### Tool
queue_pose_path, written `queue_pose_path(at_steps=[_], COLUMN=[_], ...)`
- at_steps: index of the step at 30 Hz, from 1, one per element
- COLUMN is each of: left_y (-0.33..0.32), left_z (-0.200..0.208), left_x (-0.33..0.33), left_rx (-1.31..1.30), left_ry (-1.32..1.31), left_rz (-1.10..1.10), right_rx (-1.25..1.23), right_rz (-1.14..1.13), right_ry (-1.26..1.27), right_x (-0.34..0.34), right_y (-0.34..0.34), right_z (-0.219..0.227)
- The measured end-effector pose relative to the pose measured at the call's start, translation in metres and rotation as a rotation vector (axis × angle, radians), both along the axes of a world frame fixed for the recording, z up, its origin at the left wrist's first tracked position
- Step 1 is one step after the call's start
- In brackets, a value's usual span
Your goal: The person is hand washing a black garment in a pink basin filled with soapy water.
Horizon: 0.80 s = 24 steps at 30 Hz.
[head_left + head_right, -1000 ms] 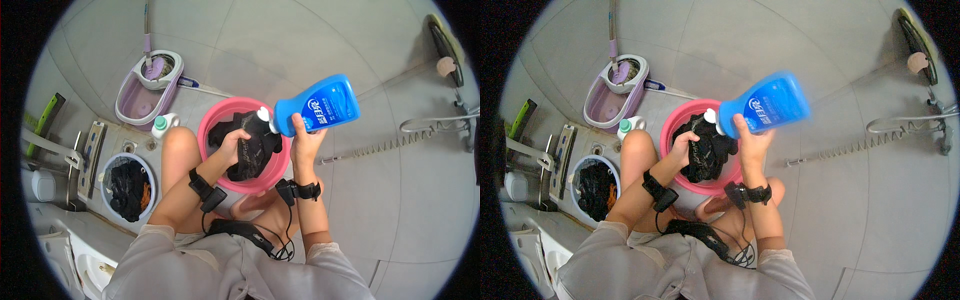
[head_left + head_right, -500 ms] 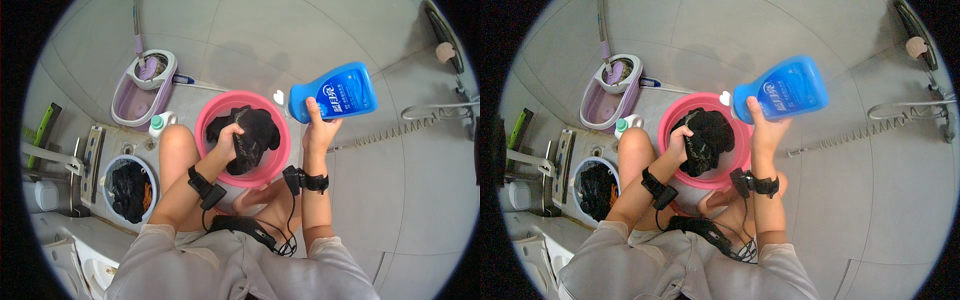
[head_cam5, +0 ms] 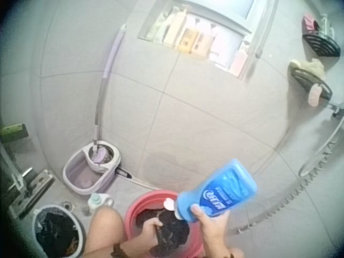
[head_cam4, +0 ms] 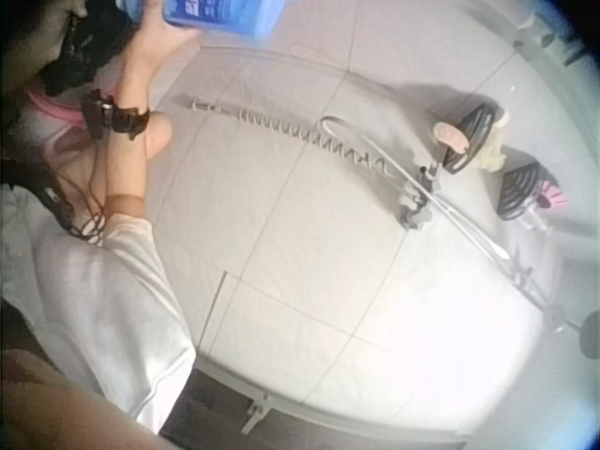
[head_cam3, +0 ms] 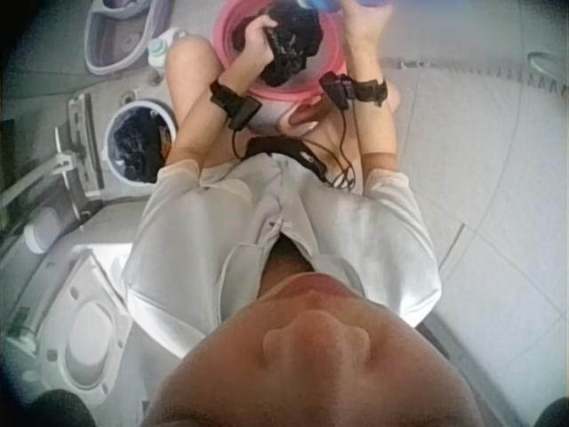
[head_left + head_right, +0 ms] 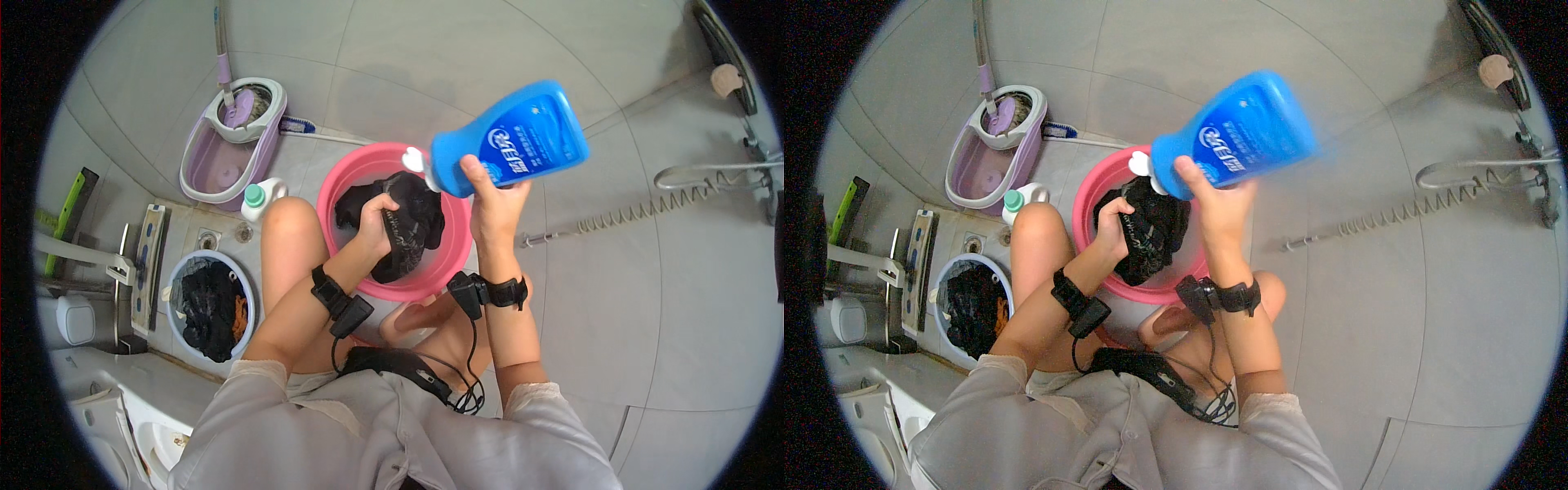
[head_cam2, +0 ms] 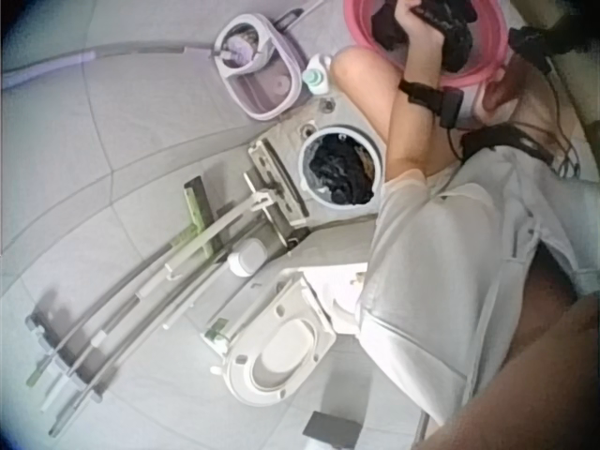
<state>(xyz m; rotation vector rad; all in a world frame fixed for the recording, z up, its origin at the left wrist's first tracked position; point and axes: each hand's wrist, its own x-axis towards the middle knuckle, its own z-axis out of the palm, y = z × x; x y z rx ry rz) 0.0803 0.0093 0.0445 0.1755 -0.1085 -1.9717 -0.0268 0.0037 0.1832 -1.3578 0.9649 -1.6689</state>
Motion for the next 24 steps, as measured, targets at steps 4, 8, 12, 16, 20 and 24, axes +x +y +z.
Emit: queue_pose_path(at_steps=[4,8,12,16,20,24], left_y=[0.002,-0.001,-0.002,-0.004,-0.007,-0.006], left_z=[0.003,-0.007,0.005,0.006,-0.002,0.009], left_x=[-0.002,0.002,0.011,0.014,0.013,0.006], left_rx=[-0.006,-0.042,0.046,0.087,0.093,0.16], left_ry=[-0.02,-0.024,0.002,0.039,0.058,0.015], left_rz=[-0.068,-0.064,0.067,0.158,0.164,0.189], right_rx=[-0.01,-0.047,0.01,0.133,0.022,0.052], right_rz=[0.003,-0.016,-0.059,0.001,-0.078,0.011], right_ry=[0.196,0.079,0.105,-0.144,0.033,-0.128], right_x=[-0.001,0.001,-0.021,-0.032,-0.029,-0.013], right_y=[-0.009,-0.007,-0.003,-0.007,-0.01,-0.002], right_z=[-0.007,-0.015,-0.03,-0.036,-0.044,-0.033])
